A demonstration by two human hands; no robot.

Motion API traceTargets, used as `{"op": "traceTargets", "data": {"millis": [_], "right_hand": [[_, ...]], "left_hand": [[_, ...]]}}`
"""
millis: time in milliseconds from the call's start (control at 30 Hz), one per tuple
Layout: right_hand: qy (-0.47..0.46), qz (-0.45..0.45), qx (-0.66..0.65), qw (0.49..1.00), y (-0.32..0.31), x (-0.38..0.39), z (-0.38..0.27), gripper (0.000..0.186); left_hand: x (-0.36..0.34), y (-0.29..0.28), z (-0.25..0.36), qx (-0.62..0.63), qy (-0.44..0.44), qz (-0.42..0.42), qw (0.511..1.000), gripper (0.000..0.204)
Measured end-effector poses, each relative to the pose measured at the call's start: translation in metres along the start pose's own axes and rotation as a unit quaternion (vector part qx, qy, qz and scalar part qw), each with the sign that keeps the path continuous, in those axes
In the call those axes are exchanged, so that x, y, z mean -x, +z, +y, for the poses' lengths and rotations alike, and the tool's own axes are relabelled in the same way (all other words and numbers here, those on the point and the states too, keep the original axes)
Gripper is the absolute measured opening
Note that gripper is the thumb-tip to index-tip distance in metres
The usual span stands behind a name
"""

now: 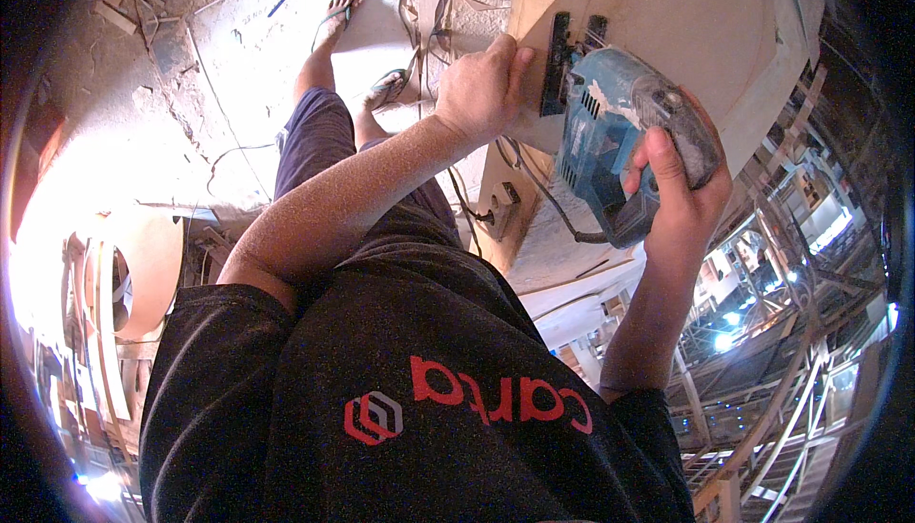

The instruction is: The person uses a jigsaw to cut a circular shape from a large sheet of plywood. After completing the cut, they remove the circular piece and set it aside, then pick up and move other cut wood pieces on the floor.

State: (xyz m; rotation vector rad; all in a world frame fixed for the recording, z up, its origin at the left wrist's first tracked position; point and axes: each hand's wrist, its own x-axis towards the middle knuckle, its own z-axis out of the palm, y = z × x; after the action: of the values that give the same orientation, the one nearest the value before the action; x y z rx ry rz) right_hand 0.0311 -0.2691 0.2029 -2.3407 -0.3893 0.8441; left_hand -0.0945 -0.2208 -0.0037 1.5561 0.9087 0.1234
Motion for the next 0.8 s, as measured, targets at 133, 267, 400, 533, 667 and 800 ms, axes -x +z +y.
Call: {"op": "traceTargets", "data": {"millis": [133,267,400,533,667,800], "right_hand": [[-0.003,0.004,-0.006,1.000,0.002,-0.001,-0.003,0.051],[0.001,0.009,0.001,1.000,0.004,-0.003,-0.007,0.051],[0.004,0.013,0.008,1.000,0.006,-0.003,-0.011,0.050],[0.011,0.026,0.006,1.000,0.009,-0.002,-0.014,0.049],[0.013,0.032,0.006,0.999,0.013,-0.003,-0.018,0.051],[0.023,0.031,0.012,0.999,0.014,-0.003,-0.022,0.052]], "left_hand": [[-0.001,0.001,0.000,-0.001,-0.008,-0.002,1.000,0.036],[-0.001,0.001,0.000,-0.004,-0.016,-0.007,1.000,0.036],[-0.001,0.001,0.001,0.001,-0.010,0.000,1.000,0.036],[0.000,-0.002,0.002,0.019,-0.007,-0.004,1.000,0.035],[0.001,-0.005,0.004,0.037,-0.009,-0.016,0.999,0.036],[0.002,-0.008,0.005,0.046,-0.010,-0.024,0.999,0.039]]}}
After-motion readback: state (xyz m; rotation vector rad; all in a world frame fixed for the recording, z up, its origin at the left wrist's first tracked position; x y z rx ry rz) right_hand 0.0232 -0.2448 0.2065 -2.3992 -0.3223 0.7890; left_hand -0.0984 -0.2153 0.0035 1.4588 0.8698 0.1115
